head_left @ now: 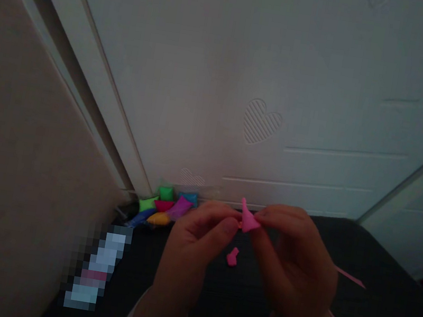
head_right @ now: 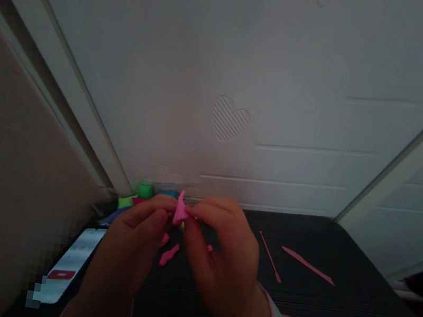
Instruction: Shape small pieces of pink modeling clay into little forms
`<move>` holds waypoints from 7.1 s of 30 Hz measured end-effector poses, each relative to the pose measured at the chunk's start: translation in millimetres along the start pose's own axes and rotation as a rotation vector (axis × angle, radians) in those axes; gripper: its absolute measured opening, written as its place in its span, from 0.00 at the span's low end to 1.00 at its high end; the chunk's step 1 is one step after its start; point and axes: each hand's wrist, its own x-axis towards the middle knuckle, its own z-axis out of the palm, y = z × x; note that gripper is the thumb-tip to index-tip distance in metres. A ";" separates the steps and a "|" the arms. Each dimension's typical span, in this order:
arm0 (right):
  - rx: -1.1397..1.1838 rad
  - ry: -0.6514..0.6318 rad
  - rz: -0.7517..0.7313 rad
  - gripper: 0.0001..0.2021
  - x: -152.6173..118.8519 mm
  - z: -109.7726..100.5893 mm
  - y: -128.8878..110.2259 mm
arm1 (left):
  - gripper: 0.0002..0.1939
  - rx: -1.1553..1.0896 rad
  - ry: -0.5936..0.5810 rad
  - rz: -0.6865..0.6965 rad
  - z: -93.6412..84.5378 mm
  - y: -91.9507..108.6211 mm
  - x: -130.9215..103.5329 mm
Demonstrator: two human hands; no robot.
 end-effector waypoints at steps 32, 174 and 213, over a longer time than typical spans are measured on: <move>-0.250 -0.011 -0.280 0.08 9.7 -1.3 0.5 | 0.07 0.005 0.068 -0.012 2.8 6.8 0.3; -0.152 -0.102 -0.116 0.04 12.1 -5.5 -3.7 | 0.02 -0.231 0.190 -0.116 9.6 2.9 0.2; -0.343 -0.064 -0.288 0.05 14.7 -5.8 0.5 | 0.05 -0.288 0.166 -0.282 8.8 2.8 3.0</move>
